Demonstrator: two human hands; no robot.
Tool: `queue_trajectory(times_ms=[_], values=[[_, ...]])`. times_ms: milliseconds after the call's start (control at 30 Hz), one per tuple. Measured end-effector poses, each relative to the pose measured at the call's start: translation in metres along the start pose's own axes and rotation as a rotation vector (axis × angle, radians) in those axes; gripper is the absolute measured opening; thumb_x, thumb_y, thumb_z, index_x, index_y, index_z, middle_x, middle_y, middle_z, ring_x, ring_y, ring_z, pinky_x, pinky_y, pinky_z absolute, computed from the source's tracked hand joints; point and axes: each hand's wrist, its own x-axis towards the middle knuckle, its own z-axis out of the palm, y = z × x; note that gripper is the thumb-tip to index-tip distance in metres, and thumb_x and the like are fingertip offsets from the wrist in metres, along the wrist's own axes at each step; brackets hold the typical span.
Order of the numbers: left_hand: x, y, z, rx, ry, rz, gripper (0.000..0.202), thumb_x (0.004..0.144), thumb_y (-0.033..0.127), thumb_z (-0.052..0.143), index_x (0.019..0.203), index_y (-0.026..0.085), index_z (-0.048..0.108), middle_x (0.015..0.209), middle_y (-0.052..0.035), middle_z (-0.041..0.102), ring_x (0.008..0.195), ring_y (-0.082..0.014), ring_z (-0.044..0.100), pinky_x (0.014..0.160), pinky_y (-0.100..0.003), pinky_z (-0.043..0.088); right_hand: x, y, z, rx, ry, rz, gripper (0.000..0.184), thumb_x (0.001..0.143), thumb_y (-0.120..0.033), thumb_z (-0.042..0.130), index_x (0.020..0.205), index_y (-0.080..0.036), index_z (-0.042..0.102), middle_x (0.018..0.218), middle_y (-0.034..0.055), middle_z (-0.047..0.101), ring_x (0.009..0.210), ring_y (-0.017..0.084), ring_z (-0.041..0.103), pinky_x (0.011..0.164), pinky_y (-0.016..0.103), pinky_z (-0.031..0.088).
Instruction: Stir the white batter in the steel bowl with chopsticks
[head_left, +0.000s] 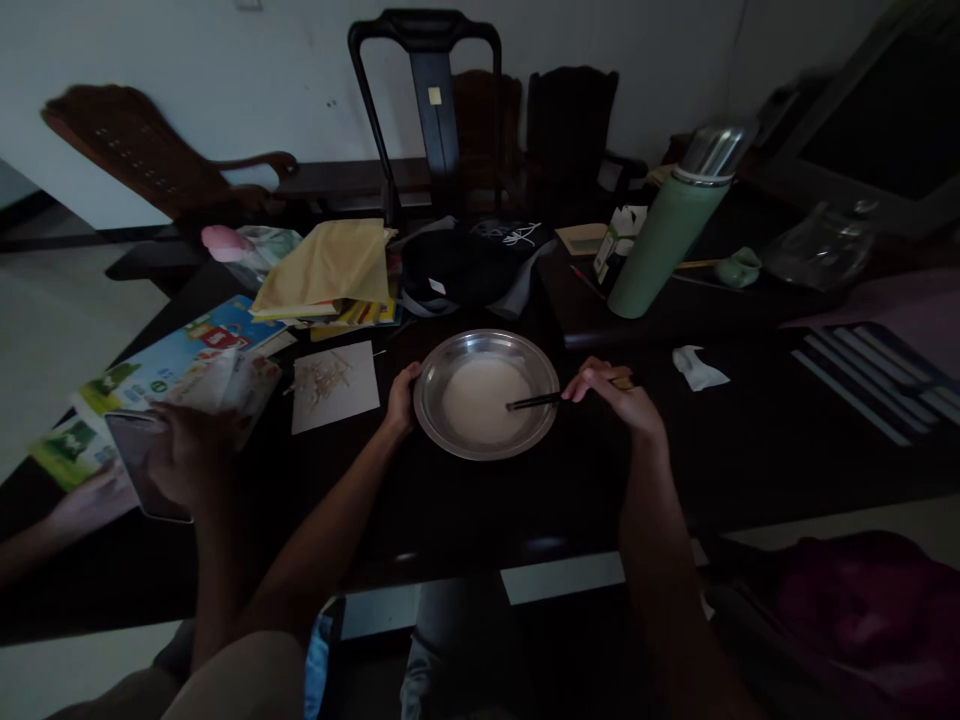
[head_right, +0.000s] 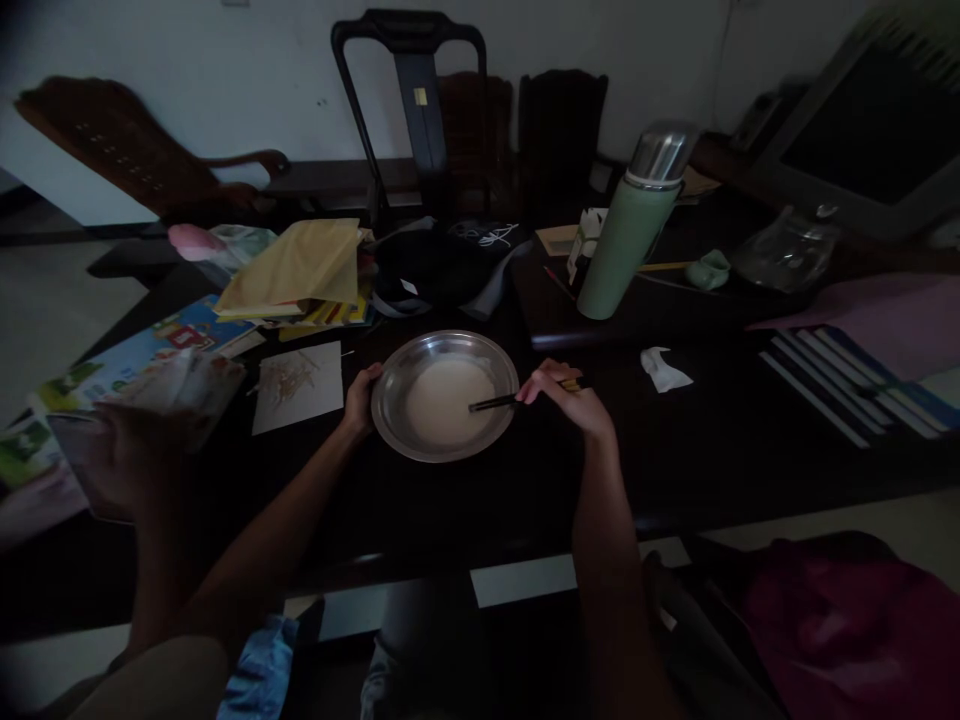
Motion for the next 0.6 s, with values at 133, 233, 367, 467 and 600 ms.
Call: queue_trajectory(times_ms=[133, 233, 367, 467, 600], values=[[0.000, 0.000, 0.001, 0.007, -0.009, 0.004, 0.027, 0.069, 0.027, 0.064, 0.055, 0.020, 0.041, 0.053, 0.0053, 0.038, 0.047, -0.0082, 0.036, 0.047, -0.022, 0.031, 0.007, -0.005, 0.023, -0.001, -0.189, -0.045, 0.051, 0.095, -0.064, 0.046, 0.072, -0.029, 0.075, 0.089, 0.0012, 0.080, 0.095, 0.023, 0.065, 0.098, 0.044, 0.042], [-0.001, 0.001, 0.001, 0.013, -0.007, 0.015, 0.026, 0.068, 0.027, 0.063, 0.054, 0.019, 0.042, 0.052, 0.0053, 0.038, 0.047, -0.0081, 0.035, 0.047, -0.022, 0.031, 0.012, -0.002, 0.030, -0.059, -0.103, -0.039, 0.048, 0.093, -0.065, 0.048, 0.077, -0.030, 0.076, 0.094, 0.0001, 0.080, 0.097, 0.023, 0.063, 0.099, 0.045, 0.040], [-0.001, 0.001, 0.001, 0.023, -0.013, 0.003, 0.026, 0.070, 0.027, 0.064, 0.056, 0.019, 0.043, 0.053, 0.0049, 0.041, 0.047, -0.0085, 0.038, 0.047, -0.022, 0.032, 0.004, 0.000, 0.007, -0.009, 0.064, 0.012, 0.048, 0.093, -0.062, 0.052, 0.066, -0.028, 0.073, 0.081, 0.0010, 0.078, 0.090, 0.023, 0.065, 0.095, 0.044, 0.042], [0.000, 0.000, 0.000, 0.017, -0.011, 0.001, 0.026, 0.070, 0.028, 0.064, 0.056, 0.019, 0.044, 0.053, 0.0046, 0.043, 0.048, -0.0089, 0.039, 0.048, -0.022, 0.033, 0.000, -0.005, 0.003, 0.051, -0.071, -0.011, 0.050, 0.095, -0.061, 0.050, 0.064, -0.028, 0.072, 0.079, 0.0014, 0.078, 0.086, 0.021, 0.066, 0.094, 0.042, 0.044], [0.001, -0.001, -0.001, 0.014, -0.018, 0.011, 0.026, 0.070, 0.028, 0.063, 0.056, 0.019, 0.044, 0.053, 0.0048, 0.041, 0.047, -0.0085, 0.038, 0.047, -0.022, 0.032, 0.010, -0.006, 0.028, -0.003, -0.189, -0.044, 0.051, 0.095, -0.064, 0.047, 0.072, -0.028, 0.075, 0.090, 0.0009, 0.080, 0.095, 0.022, 0.066, 0.097, 0.043, 0.044]])
